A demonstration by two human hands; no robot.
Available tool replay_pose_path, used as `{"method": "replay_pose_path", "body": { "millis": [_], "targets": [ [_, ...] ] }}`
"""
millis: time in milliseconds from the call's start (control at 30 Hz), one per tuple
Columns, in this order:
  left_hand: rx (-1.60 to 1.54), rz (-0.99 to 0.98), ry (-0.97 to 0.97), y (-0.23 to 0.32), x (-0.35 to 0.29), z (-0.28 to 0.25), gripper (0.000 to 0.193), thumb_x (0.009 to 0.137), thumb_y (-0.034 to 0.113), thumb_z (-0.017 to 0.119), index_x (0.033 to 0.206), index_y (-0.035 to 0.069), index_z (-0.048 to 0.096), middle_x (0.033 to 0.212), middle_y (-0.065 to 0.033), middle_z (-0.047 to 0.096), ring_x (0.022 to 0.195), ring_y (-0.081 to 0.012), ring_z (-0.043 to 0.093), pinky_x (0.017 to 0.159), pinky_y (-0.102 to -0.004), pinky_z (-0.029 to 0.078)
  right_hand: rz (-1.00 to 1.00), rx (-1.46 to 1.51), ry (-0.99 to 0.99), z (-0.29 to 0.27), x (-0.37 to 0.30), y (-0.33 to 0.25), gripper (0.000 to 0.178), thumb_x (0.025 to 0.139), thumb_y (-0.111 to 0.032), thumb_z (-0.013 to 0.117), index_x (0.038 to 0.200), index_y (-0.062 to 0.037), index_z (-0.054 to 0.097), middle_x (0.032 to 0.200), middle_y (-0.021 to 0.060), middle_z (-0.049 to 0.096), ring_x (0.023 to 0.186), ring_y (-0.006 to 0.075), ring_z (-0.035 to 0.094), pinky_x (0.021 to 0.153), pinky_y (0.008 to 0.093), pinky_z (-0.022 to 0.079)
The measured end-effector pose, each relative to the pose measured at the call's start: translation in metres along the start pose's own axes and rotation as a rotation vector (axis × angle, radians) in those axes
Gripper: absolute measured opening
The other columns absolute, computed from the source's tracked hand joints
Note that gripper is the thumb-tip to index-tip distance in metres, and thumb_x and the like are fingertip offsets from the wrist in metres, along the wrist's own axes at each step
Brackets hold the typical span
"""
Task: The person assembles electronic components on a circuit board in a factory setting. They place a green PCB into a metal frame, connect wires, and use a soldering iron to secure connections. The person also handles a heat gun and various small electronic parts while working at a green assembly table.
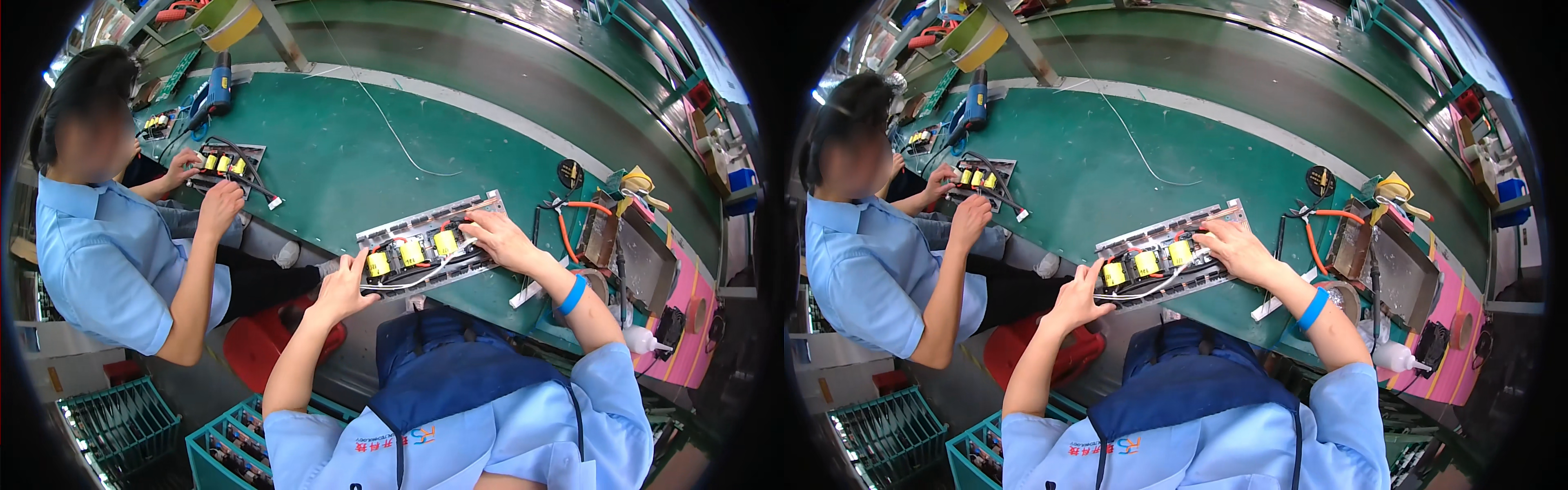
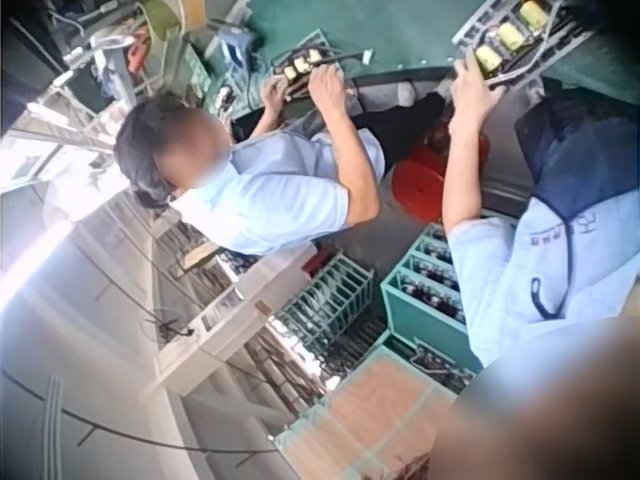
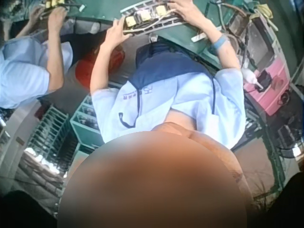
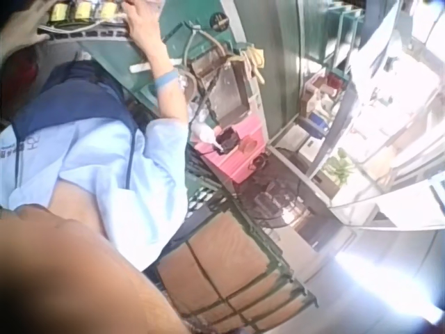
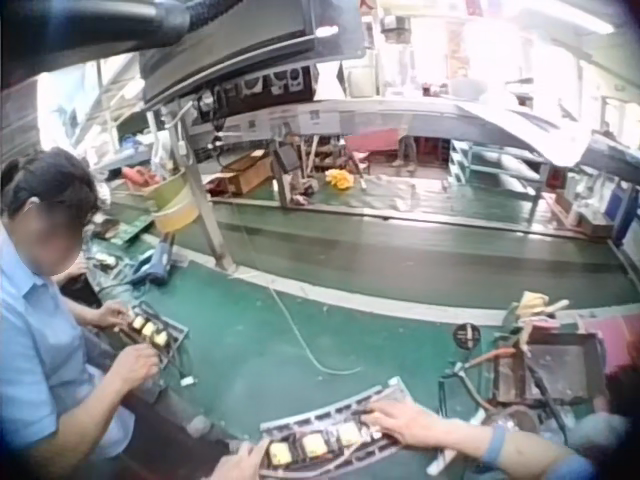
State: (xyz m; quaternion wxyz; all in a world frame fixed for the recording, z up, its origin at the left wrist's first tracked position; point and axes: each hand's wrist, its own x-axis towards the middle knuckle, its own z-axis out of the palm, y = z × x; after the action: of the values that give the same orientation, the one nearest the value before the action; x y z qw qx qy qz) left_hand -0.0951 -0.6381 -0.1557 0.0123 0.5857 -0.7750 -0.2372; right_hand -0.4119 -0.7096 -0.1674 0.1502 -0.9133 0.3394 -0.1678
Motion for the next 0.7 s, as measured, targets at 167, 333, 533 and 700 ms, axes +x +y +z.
{"method": "replay_pose_path", "body": {
  "millis": [167,333,533,700],
  "targets": [
    [-0.008,0.040,-0.050,0.000,0.006,-0.003,0.085,0.055,0.023,0.071,0.125,0.004,0.026,0.119,-0.0203,0.036,0.093,-0.0345,0.052,0.078,-0.0380,0.045,-0.101,-0.154,-0.106,-0.008,-0.003,0.005,0.038,0.072,-0.005,0.047,0.109,-0.0137,0.049,0.118,0.0151,0.043,0.110,0.0283,0.041,0.090,0.0389,0.033],
    [-0.040,0.116,-0.098,-0.009,0.014,-0.011,0.079,0.056,0.019,0.069,0.122,0.003,0.029,0.120,-0.0196,0.038,0.095,-0.0341,0.051,0.079,-0.0378,0.044,-0.106,-0.111,-0.134,-0.004,-0.007,0.012,0.046,0.067,-0.004,0.053,0.112,-0.0124,0.046,0.120,0.0185,0.040,0.110,0.0329,0.040,0.091,0.0416,0.033],
    [0.001,0.119,-0.103,-0.008,0.019,-0.009,0.072,0.056,0.013,0.067,0.118,0.003,0.031,0.112,-0.0178,0.042,0.091,-0.0338,0.052,0.076,-0.0388,0.045,-0.051,-0.072,-0.251,-0.018,-0.004,0.007,0.052,0.063,-0.009,0.058,0.114,-0.0120,0.046,0.123,0.0181,0.037,0.115,0.0313,0.035,0.094,0.0412,0.029],
    [0.047,0.166,0.035,-0.014,0.014,0.011,0.078,0.055,0.010,0.070,0.120,0.000,0.027,0.115,-0.0183,0.038,0.080,-0.0352,0.056,0.065,-0.0395,0.048,-0.053,0.030,-0.215,-0.018,-0.005,0.013,0.054,0.060,-0.008,0.060,0.112,-0.0126,0.047,0.122,0.0178,0.038,0.115,0.0320,0.035,0.095,0.0416,0.030]
  ]
}}
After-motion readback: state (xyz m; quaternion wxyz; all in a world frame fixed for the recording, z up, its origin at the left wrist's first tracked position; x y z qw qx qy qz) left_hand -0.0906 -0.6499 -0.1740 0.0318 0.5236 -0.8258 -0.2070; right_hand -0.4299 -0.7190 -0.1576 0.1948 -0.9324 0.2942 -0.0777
